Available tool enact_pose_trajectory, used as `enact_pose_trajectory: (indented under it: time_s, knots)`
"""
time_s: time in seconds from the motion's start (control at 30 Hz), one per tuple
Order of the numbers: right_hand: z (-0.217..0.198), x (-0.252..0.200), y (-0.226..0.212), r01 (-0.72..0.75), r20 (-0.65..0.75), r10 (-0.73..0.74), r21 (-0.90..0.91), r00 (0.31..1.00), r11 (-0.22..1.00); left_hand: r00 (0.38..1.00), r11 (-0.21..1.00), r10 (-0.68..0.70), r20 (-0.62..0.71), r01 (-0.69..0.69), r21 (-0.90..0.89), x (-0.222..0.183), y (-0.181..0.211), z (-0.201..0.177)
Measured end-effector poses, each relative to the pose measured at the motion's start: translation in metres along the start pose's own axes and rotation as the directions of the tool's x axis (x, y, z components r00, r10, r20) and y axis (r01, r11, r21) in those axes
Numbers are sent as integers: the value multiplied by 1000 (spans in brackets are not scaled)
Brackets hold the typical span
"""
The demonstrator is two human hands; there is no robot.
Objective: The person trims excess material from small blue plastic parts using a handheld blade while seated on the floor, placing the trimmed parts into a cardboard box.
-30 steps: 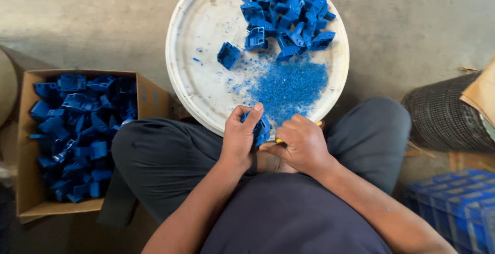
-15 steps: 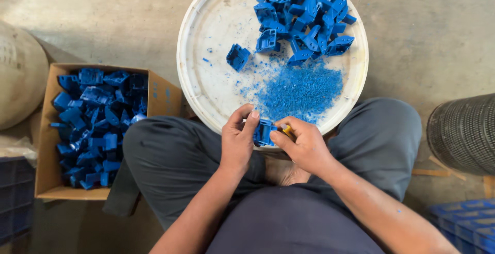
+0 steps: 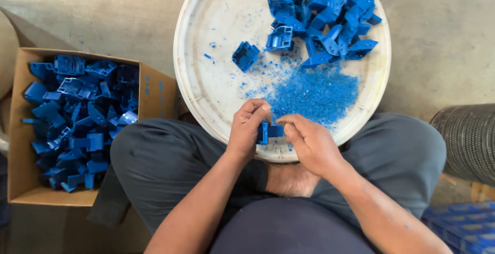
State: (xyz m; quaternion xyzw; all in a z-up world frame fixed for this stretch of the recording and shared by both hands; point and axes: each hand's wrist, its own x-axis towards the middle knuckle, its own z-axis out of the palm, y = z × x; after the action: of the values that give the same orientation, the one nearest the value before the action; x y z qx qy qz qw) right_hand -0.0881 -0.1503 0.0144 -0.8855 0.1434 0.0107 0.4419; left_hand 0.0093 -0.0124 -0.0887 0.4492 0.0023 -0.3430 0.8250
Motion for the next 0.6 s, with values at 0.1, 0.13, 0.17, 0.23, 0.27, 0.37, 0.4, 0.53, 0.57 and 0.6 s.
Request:
enact_pose_trajectory:
  time_s: [0.1, 0.13, 0.17, 0.23, 0.27, 0.37, 0.4, 0.53, 0.57, 0.6]
  knots:
    - [4, 6, -10, 169, -48, -179, -164, 983, 972, 999, 999, -20, 32, 21, -45, 9, 0, -1]
    - [4, 9, -13, 143, -30, -151, -174, 988, 974, 999, 998, -23, 38, 25, -51, 11, -1, -1]
    - [4, 10, -16, 117, -11, -121, -181, 993, 976, 999, 998, -23, 49, 26, -53, 13, -2, -2]
    - [6, 14, -19, 109, 11, -109, -218, 994, 970, 997, 998, -25, 70, 29, -53, 13, -5, -5]
    - [7, 16, -20, 127, 15, -127, -246, 992, 961, 997, 998, -23, 70, 27, -49, 12, -7, -6]
    - [11, 19, -18, 138, 21, -139, -332, 990, 933, 997, 999, -24, 78, 27, -37, 13, -10, -7]
    - [12, 18, -17, 134, 23, -135, -359, 991, 924, 996, 999, -29, 80, 32, -38, 12, -11, -8]
    - [13, 17, -12, 165, 14, -171, -350, 985, 922, 996, 999, -34, 78, 33, 7, 11, -10, -4]
    - [13, 16, -11, 180, 10, -189, -349, 982, 920, 996, 1000, -29, 85, 29, 7, 11, -10, -4]
    - [13, 15, -11, 195, 5, -206, -347, 978, 917, 995, 1000, -24, 92, 24, 6, 11, -9, -3]
